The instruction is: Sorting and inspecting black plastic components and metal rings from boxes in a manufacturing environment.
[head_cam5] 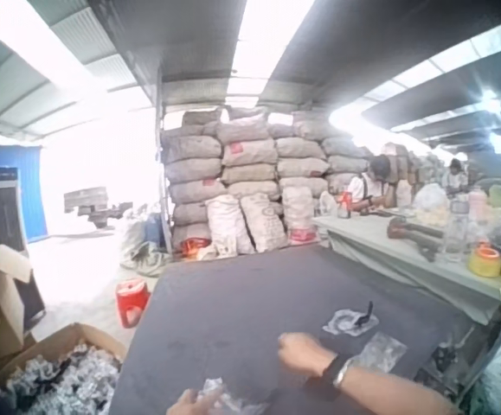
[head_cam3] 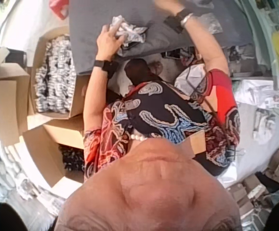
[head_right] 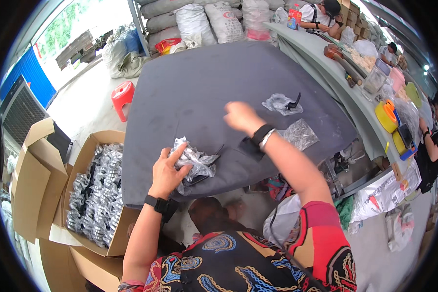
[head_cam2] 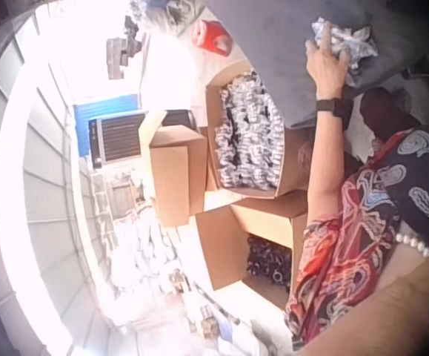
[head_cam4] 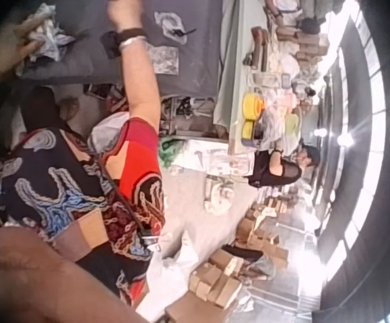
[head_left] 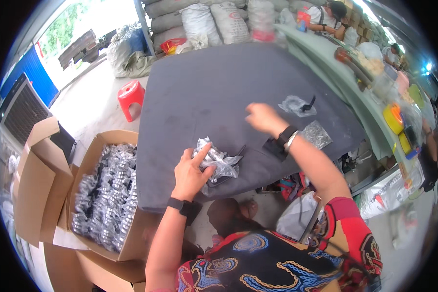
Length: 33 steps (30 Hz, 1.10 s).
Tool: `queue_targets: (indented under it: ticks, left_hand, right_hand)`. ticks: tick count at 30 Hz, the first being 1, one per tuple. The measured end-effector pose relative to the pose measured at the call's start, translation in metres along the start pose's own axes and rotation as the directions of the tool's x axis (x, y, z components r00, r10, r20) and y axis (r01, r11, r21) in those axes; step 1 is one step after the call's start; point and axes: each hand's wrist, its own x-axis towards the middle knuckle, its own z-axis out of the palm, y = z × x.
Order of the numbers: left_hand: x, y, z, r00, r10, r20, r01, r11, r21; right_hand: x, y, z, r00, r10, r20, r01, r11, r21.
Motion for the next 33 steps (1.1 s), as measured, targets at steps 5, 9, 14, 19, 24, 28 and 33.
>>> queue_targets:
  ticks: [5, 9, 14, 19, 24, 28, 33]
  left_hand:
    - [-0.006, -0.014, 0.003, 0.996, -0.084, 0.000, 0.084, 0.996, 0.020]
    - [0.008, 0.011, 0.010, 0.997, 0.071, -0.043, -0.075, 0.993, -0.090]
    - [-0.011, 0.000, 0.007, 0.996, -0.023, -0.083, 0.016, 0.996, -0.087]
    - [-0.014, -0.002, 0.006, 0.997, -0.047, -0.060, 0.043, 0.996, -0.075]
    - [-0.007, 0.002, 0.002, 0.994, -0.111, 0.001, 0.111, 0.988, -0.103]
    - [-0.001, 0.000, 0.009, 0.992, -0.129, 0.011, 0.129, 0.983, -0.129]
    - [0.005, 0.010, 0.007, 0.991, -0.134, 0.004, 0.132, 0.972, -0.193]
  right_hand:
    - [0.022, 0.109, -0.010, 0.908, 0.418, 0.034, -0.360, 0.819, -0.446]
    - [-0.018, 0.275, 0.004, 0.993, 0.084, -0.087, -0.119, 0.794, -0.597]
    - [0.020, 0.130, 0.002, 0.988, -0.110, 0.108, 0.154, 0.699, -0.698]
    - [0.004, -0.029, 0.008, 0.887, -0.310, 0.344, 0.022, 0.770, 0.637]
    - [-0.012, -0.058, 0.037, 0.794, -0.414, 0.445, -0.157, 0.568, 0.808]
    - [-0.018, -0.045, 0.050, 0.784, -0.380, 0.491, -0.351, 0.382, 0.855]
    - [-0.026, -0.067, 0.026, 0.794, -0.469, 0.387, -0.084, 0.545, 0.834]
